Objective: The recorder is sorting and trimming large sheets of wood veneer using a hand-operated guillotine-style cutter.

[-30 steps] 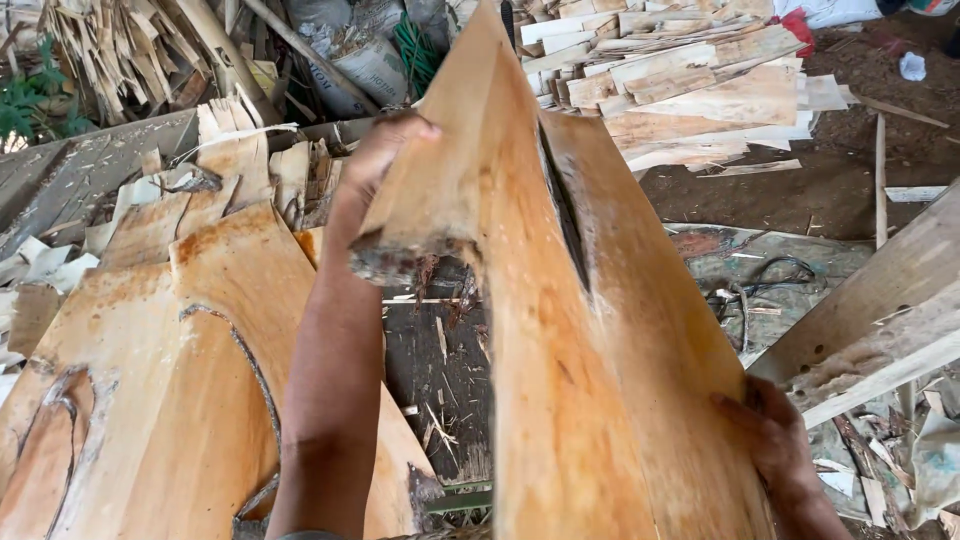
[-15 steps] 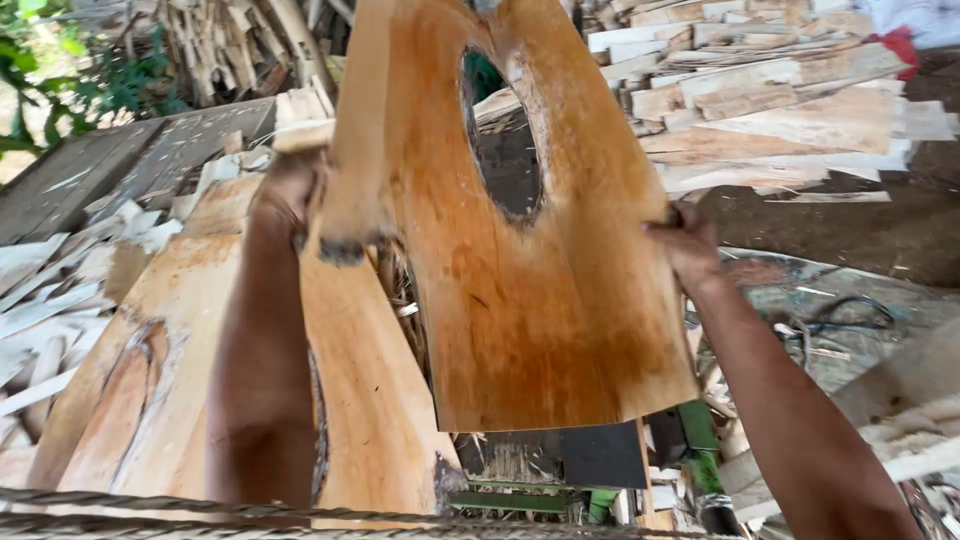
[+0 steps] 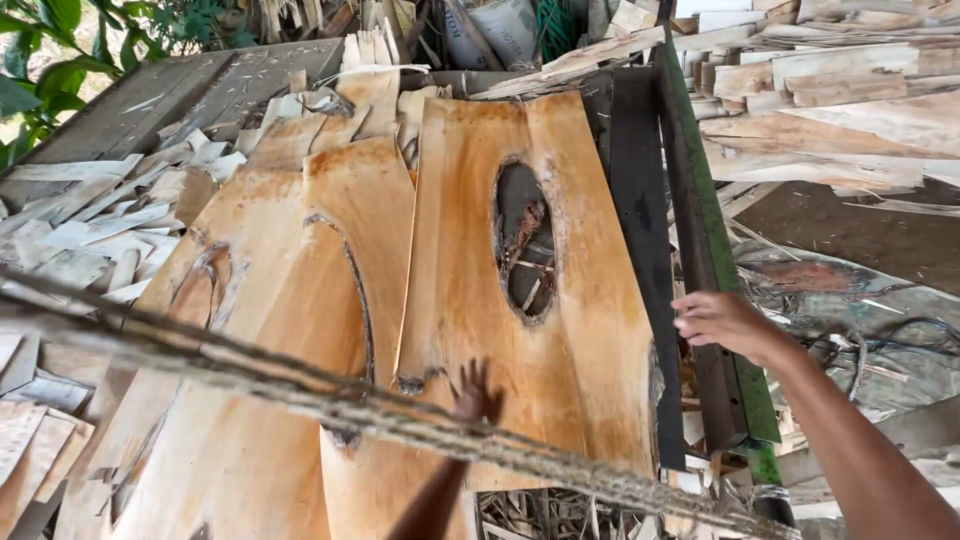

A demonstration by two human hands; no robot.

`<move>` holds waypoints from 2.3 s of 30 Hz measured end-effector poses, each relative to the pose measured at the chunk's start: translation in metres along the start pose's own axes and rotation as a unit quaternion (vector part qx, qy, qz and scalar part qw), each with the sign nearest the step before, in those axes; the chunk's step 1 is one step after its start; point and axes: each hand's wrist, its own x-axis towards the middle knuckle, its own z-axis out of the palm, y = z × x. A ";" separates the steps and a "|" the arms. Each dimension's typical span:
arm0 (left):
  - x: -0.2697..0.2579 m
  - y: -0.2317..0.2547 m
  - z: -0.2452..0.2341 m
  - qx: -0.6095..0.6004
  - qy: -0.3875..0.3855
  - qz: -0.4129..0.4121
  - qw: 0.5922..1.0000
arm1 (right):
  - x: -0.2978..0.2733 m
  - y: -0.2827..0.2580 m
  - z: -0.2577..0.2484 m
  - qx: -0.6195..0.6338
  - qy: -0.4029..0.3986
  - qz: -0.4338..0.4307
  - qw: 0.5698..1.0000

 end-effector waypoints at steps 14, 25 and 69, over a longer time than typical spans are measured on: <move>-0.130 0.045 -0.019 0.119 -0.213 0.167 0.955 | -0.201 0.218 0.028 0.404 0.090 -0.025 0.910; -0.155 0.057 -0.096 0.049 0.007 0.347 0.937 | -0.180 0.256 0.207 0.445 0.067 0.158 0.879; -0.023 -0.054 -0.035 0.004 -0.041 0.179 0.983 | 0.167 -0.025 0.407 -0.188 0.261 -0.175 0.931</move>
